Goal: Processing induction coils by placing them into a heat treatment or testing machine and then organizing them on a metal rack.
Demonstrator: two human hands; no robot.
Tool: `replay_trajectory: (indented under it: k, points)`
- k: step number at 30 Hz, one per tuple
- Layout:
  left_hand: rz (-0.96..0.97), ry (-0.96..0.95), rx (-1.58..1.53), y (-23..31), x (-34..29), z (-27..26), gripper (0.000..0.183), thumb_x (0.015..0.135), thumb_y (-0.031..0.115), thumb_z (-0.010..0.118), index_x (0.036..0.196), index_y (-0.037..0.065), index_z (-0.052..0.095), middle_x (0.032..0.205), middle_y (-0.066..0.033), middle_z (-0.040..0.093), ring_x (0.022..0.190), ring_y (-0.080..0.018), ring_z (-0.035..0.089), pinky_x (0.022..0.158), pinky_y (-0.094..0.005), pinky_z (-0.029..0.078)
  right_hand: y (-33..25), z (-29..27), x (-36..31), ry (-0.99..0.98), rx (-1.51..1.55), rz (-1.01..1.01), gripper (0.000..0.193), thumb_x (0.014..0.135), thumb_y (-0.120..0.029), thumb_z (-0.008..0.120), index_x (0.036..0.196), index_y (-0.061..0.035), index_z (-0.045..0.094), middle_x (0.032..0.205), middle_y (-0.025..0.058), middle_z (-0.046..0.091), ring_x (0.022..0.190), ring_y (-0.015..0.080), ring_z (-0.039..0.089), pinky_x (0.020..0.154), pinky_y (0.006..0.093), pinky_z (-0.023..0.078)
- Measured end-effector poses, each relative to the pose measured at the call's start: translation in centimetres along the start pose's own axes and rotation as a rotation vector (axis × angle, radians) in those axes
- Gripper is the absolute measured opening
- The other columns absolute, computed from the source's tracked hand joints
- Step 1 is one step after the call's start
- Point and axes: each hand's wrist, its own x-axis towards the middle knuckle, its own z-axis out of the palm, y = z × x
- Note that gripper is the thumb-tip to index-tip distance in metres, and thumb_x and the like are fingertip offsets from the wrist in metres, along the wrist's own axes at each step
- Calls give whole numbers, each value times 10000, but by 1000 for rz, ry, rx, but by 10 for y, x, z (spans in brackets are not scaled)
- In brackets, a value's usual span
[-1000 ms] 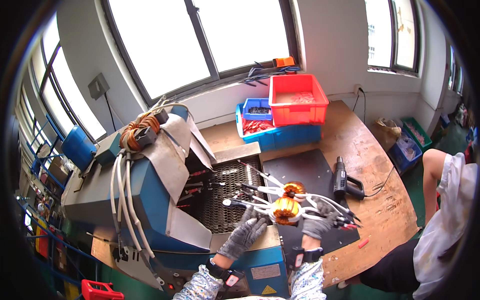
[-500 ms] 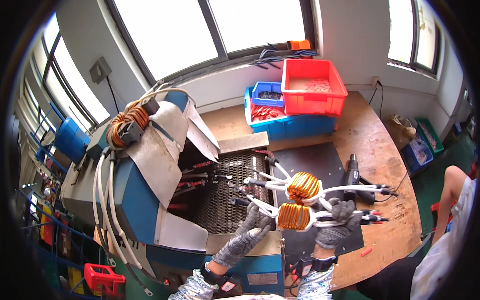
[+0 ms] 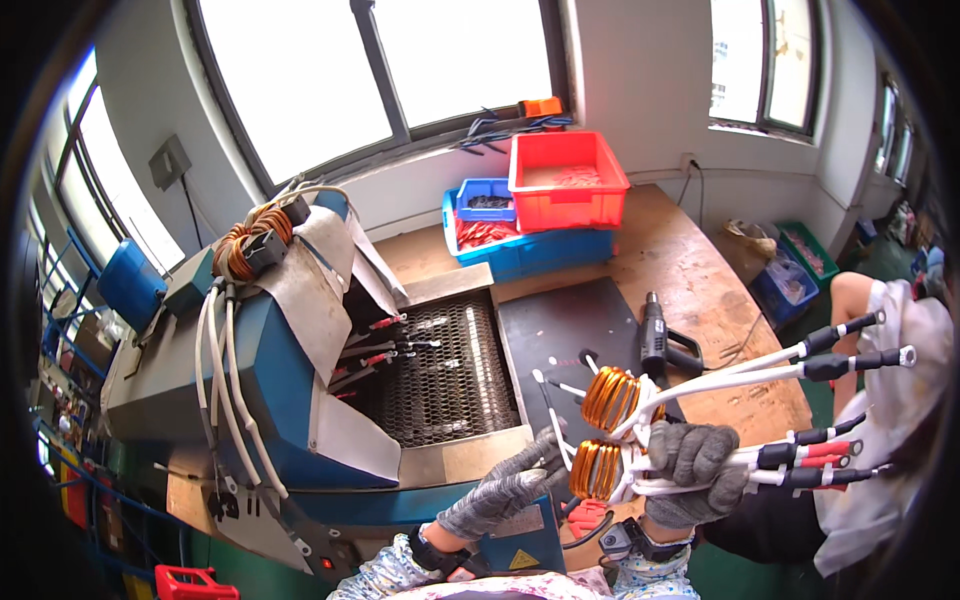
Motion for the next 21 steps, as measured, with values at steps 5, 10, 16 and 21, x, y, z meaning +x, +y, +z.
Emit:
replay_trajectory:
  k: [5,10,16,21]
  points:
    - [-189,-274,334,-9,-18,27,458,895,260,576,1268,18,468,1214,-91,516,1088,-138,507,912,-268,429,-61,44,-41,-58,-215,-50,412,806,-357,652,573,-80,454,446,11,406,392,122,336,415,287,297]
    - [-168,-407,712,-32,-50,14,299,913,268,551,914,-15,647,750,-54,636,696,-100,577,632,-257,474,-105,104,-95,-43,-368,-13,410,817,-350,640,558,-101,442,444,6,418,372,118,363,399,283,335]
    - [-248,-691,509,-53,-91,51,261,917,225,533,962,-12,632,872,-66,643,829,-122,580,760,-276,461,-151,180,-222,386,-663,-3,402,768,-362,671,618,-34,492,524,76,480,447,207,426,471,355,348]
    - [-235,-758,438,-129,-123,51,439,959,322,428,1275,20,465,1251,-97,511,1174,-176,452,1006,-298,324,-154,224,-292,557,-401,110,396,783,-372,664,653,-80,430,545,-20,330,513,142,346,600,318,323]
